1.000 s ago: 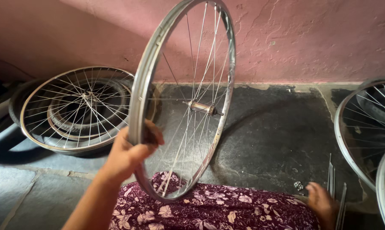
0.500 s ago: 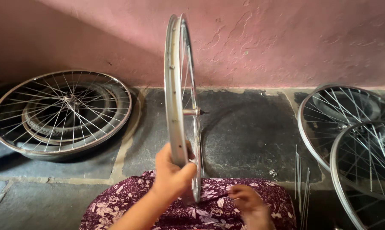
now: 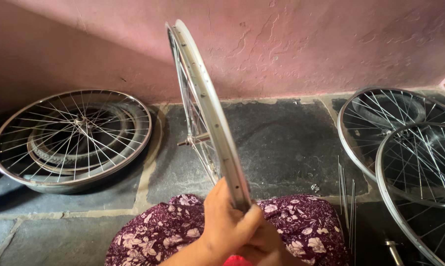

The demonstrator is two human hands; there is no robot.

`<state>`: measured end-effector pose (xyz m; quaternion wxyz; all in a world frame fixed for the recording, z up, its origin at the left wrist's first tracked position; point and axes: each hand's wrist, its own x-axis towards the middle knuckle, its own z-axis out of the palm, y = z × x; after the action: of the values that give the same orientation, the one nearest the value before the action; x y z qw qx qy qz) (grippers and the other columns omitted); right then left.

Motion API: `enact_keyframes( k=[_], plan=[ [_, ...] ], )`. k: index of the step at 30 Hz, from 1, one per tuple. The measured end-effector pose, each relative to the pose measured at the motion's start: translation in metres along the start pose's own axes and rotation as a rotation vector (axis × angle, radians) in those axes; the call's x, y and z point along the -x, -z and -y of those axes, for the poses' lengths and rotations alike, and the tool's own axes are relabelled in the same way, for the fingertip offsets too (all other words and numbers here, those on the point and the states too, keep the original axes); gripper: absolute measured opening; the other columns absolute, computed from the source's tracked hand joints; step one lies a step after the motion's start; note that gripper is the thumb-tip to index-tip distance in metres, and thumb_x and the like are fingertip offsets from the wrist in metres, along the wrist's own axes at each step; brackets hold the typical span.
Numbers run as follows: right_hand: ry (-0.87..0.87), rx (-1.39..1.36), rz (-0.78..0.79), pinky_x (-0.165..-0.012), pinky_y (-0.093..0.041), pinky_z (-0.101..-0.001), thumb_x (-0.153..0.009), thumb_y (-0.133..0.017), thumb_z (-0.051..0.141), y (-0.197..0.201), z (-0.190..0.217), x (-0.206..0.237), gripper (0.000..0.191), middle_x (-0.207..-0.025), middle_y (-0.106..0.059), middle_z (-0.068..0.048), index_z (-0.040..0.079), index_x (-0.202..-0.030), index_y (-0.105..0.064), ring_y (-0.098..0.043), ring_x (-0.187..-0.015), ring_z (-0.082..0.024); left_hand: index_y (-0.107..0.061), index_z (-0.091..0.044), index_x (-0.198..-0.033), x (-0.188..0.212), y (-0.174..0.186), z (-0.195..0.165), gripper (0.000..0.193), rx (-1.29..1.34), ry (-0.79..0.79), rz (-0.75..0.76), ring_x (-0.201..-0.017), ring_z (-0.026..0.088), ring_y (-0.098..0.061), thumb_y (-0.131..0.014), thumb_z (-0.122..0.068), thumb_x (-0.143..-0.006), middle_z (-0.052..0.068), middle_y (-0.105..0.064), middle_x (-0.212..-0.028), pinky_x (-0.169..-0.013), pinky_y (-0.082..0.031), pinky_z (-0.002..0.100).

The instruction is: The person laces a bicycle wheel by inserting spokes through the rim and hub. They rotate the wheel to access different spoke holes and continue adding spokes one by one.

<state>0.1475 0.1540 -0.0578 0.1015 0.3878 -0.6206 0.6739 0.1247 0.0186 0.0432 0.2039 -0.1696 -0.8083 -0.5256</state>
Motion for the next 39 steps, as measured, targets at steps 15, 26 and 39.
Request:
enact_keyframes(
  k=[15, 26, 39],
  plan=[
    [-0.166, -0.041, -0.021, -0.072, -0.062, -0.0265, -0.090, -0.079, -0.003, 0.006, 0.005, -0.024, 0.018, -0.096, -0.068, -0.006, 0.005, -0.106, -0.078, -0.072, -0.086, -0.015, -0.076, -0.012, -0.110, -0.079, 0.038, 0.087, 0.022, 0.200, -0.441, 0.424, -0.093, 0.020, -0.075, -0.077, -0.003, -0.090, 0.005, -0.074, -0.103, -0.076, -0.060, 0.030],
    [-0.181, 0.011, 0.044, -0.073, -0.060, -0.0285, -0.089, -0.080, -0.003, 0.013, 0.005, -0.016, 0.018, -0.098, -0.066, -0.006, 0.004, -0.106, -0.079, -0.069, -0.088, -0.016, -0.078, -0.003, -0.099, -0.079, 0.010, 0.108, 0.011, 0.702, -0.051, 0.498, -0.097, 0.018, -0.068, -0.070, -0.009, -0.095, 0.008, -0.072, -0.102, -0.087, -0.056, 0.035],
    [-0.040, 0.174, -0.092, -0.091, -0.054, -0.0300, -0.083, -0.075, -0.007, 0.039, 0.034, -0.025, 0.022, -0.129, -0.058, -0.016, 0.003, -0.103, -0.075, -0.062, -0.112, -0.024, -0.076, -0.003, -0.097, -0.061, 0.007, 0.101, 0.016, 0.926, -0.097, 0.454, -0.104, 0.019, -0.061, -0.076, -0.019, -0.094, 0.006, -0.070, -0.108, -0.090, -0.050, 0.034]
  ],
)
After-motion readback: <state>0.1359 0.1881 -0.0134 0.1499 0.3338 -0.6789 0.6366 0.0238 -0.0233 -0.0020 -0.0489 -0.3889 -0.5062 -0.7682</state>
